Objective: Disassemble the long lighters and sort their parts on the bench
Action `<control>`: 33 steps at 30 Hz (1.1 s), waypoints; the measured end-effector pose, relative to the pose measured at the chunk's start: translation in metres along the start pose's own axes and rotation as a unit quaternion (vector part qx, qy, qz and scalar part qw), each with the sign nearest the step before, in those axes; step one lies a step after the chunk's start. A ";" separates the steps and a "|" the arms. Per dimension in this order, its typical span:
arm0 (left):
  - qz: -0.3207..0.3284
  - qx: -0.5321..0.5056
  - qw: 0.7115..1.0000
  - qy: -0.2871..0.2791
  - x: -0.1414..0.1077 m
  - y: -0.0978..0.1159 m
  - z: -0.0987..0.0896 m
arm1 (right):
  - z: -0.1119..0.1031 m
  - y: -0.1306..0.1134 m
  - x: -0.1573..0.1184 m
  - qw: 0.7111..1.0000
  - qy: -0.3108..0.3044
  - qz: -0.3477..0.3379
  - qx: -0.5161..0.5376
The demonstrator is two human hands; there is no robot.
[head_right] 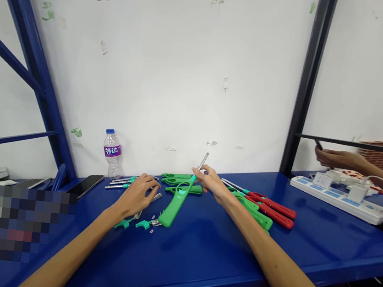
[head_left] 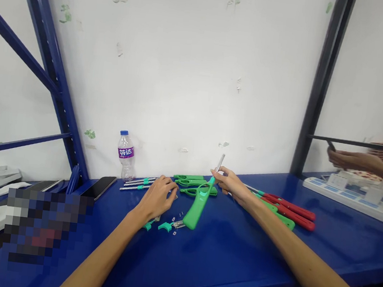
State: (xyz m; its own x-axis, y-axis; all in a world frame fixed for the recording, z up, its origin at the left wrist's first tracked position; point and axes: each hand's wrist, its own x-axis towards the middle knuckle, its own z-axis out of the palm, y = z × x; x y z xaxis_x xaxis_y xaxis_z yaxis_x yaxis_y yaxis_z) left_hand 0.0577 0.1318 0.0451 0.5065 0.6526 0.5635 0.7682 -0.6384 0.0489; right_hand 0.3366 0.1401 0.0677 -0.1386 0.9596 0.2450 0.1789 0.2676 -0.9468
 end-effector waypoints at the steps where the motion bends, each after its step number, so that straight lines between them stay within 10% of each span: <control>1: -0.003 0.001 1.000 0.001 0.000 -0.001 -0.001 | -0.002 -0.001 0.000 1.000 0.008 -0.005 -0.007; 21: 0.003 0.010 1.000 -0.007 0.000 -0.003 0.000 | -0.009 0.001 0.004 0.987 0.103 -0.086 -0.087; 33: 0.037 0.072 0.991 0.106 -0.001 0.004 -0.005 | 0.008 -0.022 -0.016 0.984 -0.086 -0.115 -0.102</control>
State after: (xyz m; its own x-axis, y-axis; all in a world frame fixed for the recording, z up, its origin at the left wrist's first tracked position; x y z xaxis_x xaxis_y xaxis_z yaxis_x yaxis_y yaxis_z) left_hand 0.0581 0.1265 0.0489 0.4809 0.4967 0.7225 0.7878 -0.6065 -0.1073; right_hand 0.3266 0.1180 0.0831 -0.3586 0.8471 0.3921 0.3122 0.5047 -0.8049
